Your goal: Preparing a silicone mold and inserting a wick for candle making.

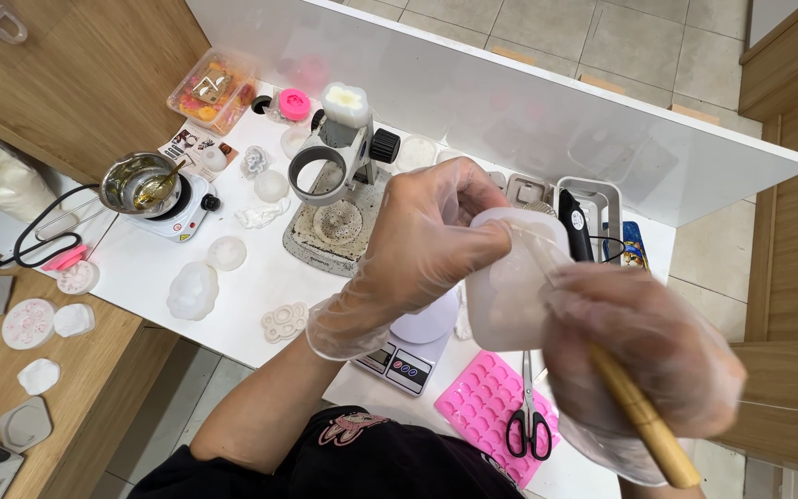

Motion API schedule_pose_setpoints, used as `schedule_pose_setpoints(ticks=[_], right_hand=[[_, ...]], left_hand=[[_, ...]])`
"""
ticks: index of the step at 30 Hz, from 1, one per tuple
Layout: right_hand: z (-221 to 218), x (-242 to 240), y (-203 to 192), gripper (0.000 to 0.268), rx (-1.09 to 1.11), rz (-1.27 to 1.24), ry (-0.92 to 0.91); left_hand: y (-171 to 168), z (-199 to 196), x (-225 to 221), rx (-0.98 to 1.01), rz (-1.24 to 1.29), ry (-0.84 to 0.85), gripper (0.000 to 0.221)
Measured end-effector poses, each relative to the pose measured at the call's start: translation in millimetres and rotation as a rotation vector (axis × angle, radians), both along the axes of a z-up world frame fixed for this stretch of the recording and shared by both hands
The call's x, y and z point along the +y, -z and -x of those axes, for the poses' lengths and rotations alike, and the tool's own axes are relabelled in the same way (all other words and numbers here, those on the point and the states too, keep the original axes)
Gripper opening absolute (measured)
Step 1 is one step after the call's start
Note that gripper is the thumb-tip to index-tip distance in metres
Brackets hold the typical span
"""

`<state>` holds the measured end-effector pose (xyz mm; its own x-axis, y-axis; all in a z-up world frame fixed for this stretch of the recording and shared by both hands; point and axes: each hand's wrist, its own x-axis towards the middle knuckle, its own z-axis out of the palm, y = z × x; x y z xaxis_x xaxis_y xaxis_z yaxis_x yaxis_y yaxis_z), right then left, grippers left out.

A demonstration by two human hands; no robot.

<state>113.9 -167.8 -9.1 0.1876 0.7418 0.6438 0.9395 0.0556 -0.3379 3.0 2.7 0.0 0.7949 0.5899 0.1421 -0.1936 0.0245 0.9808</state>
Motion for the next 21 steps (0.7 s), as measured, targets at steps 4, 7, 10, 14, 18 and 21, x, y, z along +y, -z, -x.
schedule_pose_setpoints(ticks=[4, 7, 10, 14, 18, 21], right_hand=[[-2.4, 12.4, -1.0, 0.02, 0.227, -0.349, -0.19], [-2.9, 18.7, -15.5, 0.018, 0.116, -0.169, 0.023], [-1.0, 16.6, -17.1, 0.028, 0.195, 0.074, 0.169], [1.3, 12.6, -11.6, 0.021, 0.404, 0.058, 0.272], [-0.8, 11.1, -15.2, 0.028, 0.485, 0.027, 0.266], [-2.3, 10.9, -14.3, 0.023, 0.493, -0.026, 0.231]], left_hand=[[0.4, -3.1, 0.8, 0.077, -0.046, -0.04, 0.022], [4.3, -4.2, -3.6, 0.065, -0.034, -0.018, 0.023], [3.0, -5.1, -8.3, 0.06, -0.055, -0.025, 0.021], [0.2, -3.3, -14.3, 0.062, -0.021, 0.011, 0.021], [1.0, -2.8, -11.4, 0.006, 0.097, 0.066, 0.029], [6.8, -5.6, -6.4, -0.018, 0.094, 0.109, 0.029]])
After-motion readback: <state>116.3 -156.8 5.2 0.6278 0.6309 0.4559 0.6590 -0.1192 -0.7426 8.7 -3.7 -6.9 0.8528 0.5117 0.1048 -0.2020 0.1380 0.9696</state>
